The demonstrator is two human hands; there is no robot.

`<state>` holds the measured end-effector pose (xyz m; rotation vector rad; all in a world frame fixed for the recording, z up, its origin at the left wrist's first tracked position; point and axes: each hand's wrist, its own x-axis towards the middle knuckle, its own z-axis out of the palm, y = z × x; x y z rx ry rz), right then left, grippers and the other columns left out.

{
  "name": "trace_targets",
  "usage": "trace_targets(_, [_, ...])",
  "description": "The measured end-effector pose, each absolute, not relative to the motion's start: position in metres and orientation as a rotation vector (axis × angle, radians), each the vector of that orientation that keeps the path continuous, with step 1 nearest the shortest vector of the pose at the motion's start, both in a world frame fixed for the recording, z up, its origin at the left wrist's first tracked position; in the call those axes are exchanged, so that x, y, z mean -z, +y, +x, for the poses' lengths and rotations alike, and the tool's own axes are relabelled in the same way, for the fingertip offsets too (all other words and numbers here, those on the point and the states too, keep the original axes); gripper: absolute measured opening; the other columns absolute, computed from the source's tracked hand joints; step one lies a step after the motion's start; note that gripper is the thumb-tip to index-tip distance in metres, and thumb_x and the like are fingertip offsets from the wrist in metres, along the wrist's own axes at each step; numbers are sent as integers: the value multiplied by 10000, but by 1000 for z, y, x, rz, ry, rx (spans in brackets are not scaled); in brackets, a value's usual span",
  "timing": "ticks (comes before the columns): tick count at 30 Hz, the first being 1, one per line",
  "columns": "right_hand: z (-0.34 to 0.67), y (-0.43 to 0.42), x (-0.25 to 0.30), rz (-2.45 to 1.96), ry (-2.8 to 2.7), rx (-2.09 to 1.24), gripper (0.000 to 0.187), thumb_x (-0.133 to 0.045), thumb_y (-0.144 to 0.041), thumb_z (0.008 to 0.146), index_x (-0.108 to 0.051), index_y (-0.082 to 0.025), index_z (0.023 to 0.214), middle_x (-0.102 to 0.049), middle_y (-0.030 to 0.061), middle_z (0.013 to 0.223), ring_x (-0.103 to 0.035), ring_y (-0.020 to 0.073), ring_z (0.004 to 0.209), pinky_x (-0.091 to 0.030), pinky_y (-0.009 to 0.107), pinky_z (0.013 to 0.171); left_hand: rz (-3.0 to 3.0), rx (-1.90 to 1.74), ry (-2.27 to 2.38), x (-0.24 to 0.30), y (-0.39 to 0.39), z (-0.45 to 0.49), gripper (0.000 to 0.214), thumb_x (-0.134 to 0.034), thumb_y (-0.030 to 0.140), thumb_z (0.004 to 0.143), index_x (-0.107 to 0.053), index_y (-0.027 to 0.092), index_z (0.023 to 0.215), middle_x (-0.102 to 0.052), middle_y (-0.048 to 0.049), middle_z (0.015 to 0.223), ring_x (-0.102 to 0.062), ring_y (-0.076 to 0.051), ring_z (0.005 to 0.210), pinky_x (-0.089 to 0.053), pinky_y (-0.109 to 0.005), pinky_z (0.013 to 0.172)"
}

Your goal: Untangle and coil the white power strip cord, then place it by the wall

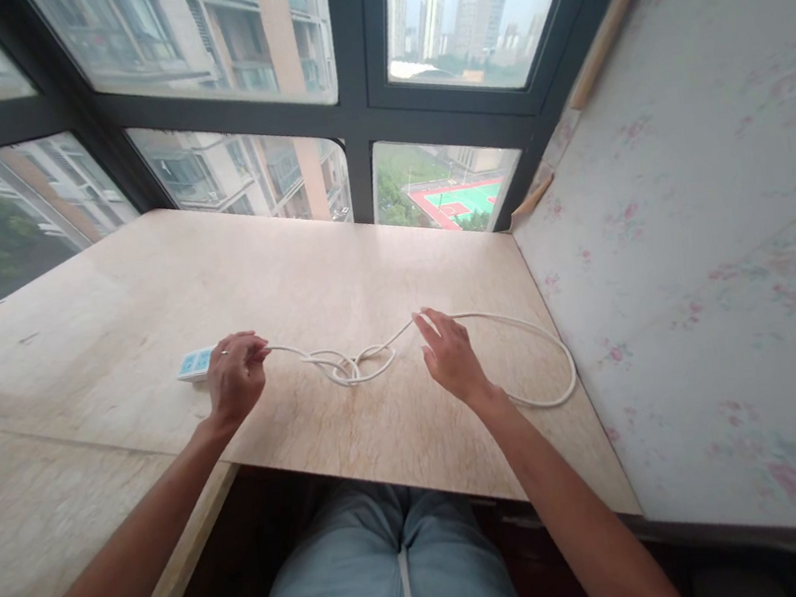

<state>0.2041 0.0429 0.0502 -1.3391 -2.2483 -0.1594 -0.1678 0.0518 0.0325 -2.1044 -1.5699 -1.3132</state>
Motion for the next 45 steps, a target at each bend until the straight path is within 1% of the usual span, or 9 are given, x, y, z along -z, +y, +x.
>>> trace_targets(3, [188, 67, -56, -1306, -2420, 161, 410, -538, -110, 858, -588, -223, 1249, -531, 126, 1369, -431, 259, 1286, -289, 425, 1018, -2078, 1429, -1537, -40, 50, -162, 70, -533, 206, 878, -571, 202, 820, -680, -72, 833, -616, -239, 981, -454, -401, 914])
trace_targets(6, [188, 85, -49, -1298, -2538, 89, 195, -567, -126, 873, -709, -242, 942, -698, 68, 1062, -571, 217, 1059, -269, 408, 958, -2046, 1509, -1554, -48, 48, -165, 74, -529, 205, 872, -564, 203, 807, -672, -72, 822, -610, -237, 986, -462, -395, 906])
trace_targets(9, [202, 94, -42, -1310, -2512, 98, 175, -581, -146, 882, -721, -233, 825, -715, 32, 842, -592, 185, 911, -261, 371, 903, -1974, 1542, -1633, -53, 49, -177, 69, -527, 216, 865, -559, 200, 806, -669, -82, 847, -599, -241, 997, -453, -404, 917])
trace_targets(17, [244, 105, -39, -1409, -2271, 256, 163, -608, -139, 863, -743, -226, 837, -730, 33, 850, -600, 186, 866, -302, 319, 816, -1671, 1549, -1857, -59, 56, -213, 40, -572, 219, 828, -574, 196, 795, -648, -102, 860, -558, -267, 939, -425, -426, 902])
trace_targets(28, [266, 87, -8, -1492, -2161, 403, 152, -634, -90, 810, -733, -204, 801, -725, 41, 870, -587, 209, 950, -323, 337, 852, -1522, 1691, -1869, -56, 68, -197, 27, -584, 183, 801, -572, 193, 780, -636, -101, 868, -558, -263, 980, -410, -430, 934])
trace_targets(34, [261, 77, -5, -1533, -2233, 336, 173, -588, -83, 820, -726, -189, 831, -725, 66, 933, -572, 229, 1057, -329, 362, 921, -1670, 1666, -1725, -54, 63, -174, 54, -598, 228, 831, -589, 191, 793, -657, -90, 862, -586, -252, 979, -431, -426, 932])
trace_targets(38, [249, 74, -13, -1615, -2247, 274, 287, -532, -46, 790, -717, -164, 975, -700, 108, 1096, -573, 247, 1102, -342, 409, 972, -1762, 1645, -1654, -66, 60, -154, 87, -593, 261, 857, -604, 195, 800, -674, -82, 855, -600, -240, 946, -460, -405, 891])
trace_targets(42, [229, 68, -30, -1487, -2178, 56, 485, -440, 4, 744, -671, -151, 1141, -668, 120, 1189, -576, 238, 1130, -404, 417, 993, -1929, 1615, -1556, -82, 57, -131, 99, -577, 261, 883, -629, 196, 829, -697, -69, 892, -625, -216, 933, -468, -381, 872])
trace_targets(45, [205, 54, -56, -1259, -2049, -200, 445, -448, -76, 810, -634, -187, 1199, -662, 99, 1198, -578, 230, 1147, -439, 437, 1003, -2031, 1585, -1460, -92, 53, -111, 105, -565, 248, 898, -644, 196, 854, -708, -60, 908, -641, -202, 915, -456, -377, 865])
